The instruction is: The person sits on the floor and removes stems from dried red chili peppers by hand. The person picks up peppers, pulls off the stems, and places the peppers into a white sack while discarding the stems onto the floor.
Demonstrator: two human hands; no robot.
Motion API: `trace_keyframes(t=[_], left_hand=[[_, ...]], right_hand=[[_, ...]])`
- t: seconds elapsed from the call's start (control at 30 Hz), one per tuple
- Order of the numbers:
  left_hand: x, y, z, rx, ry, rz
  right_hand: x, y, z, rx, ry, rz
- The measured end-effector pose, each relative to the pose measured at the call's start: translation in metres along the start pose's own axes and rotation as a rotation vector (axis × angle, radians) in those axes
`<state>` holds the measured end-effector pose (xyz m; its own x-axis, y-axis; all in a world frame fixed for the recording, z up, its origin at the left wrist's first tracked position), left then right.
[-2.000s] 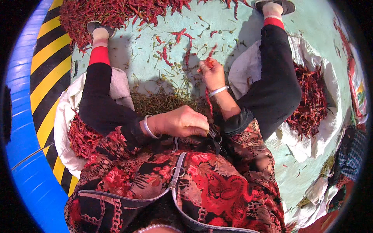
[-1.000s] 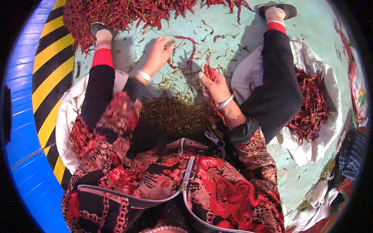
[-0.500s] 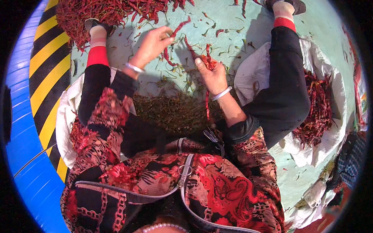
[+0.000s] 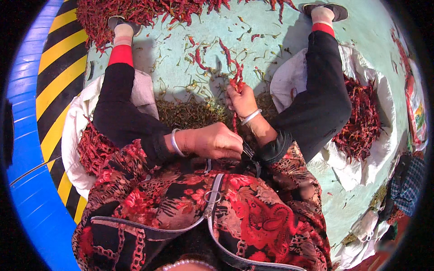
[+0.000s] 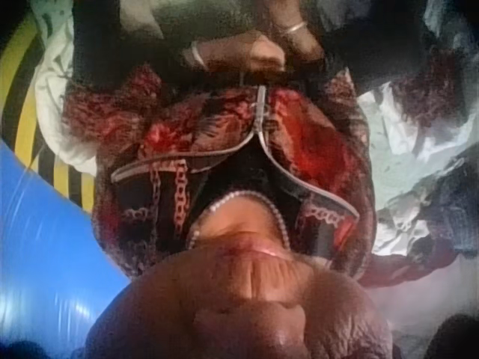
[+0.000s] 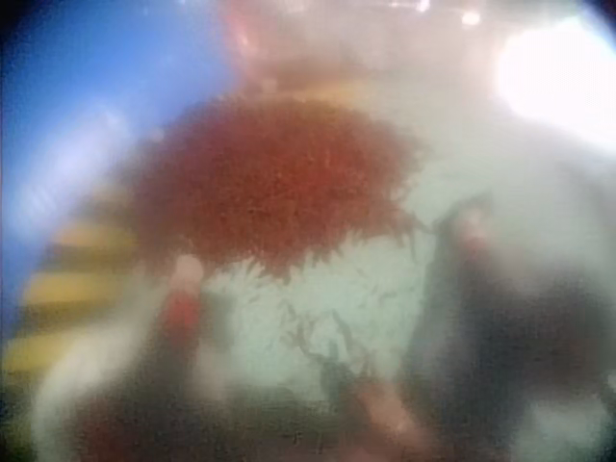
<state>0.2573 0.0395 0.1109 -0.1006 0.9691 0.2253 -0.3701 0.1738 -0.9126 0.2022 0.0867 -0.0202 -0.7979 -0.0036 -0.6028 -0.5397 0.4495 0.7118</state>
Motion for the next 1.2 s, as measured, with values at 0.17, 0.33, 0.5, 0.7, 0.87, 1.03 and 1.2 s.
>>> trace_keyframes(t=[0.17, 0.33, 0.5, 0.7, 0.87, 1.03, 1.2], left_hand=[[-0.076, 0.074, 0.120, 0.661, -0.392, 0.325], [-0.079, 0.146, 0.201, 1.060, -0.243, 0.551], [-0.062, 0.174, 0.204, 1.088, 0.024, 0.471], [-0.065, 0.121, 0.199, 0.490, -0.418, 0.369], [-0.054, 0.104, 0.112, 0.051, -0.618, 0.510], [-0.041, 0.087, 0.083, -0.056, -0.632, 0.474], [0.011, 0.002, 0.008, -0.080, 0.165, -0.030]], right_hand=[[-0.005, 0.046, 0.030, 0.230, -0.020, 0.093], [0.013, 0.041, 0.027, 0.304, -0.016, 0.068], [0.019, 0.043, 0.024, 0.191, 0.012, 0.036], [0.020, 0.039, 0.006, 0.148, 0.059, 0.098], [0.006, 0.046, -0.019, 0.082, 0.228, 0.148], [-0.021, 0.073, -0.017, -0.260, 0.016, 0.528], [0.027, 0.046, 0.029, 0.116, -0.031, 0.179]])
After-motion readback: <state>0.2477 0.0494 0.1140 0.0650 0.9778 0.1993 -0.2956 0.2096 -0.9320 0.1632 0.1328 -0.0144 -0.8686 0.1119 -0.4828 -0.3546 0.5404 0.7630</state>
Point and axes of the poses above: each hand's wrist, its own x-axis towards the middle knuckle, its own z-axis out of the back of the hand, y = z × x, the point moved 9 cm from there along x, towards the middle knuckle, and after that the axes turned 7 degrees about -z, right-handed, at the moved point
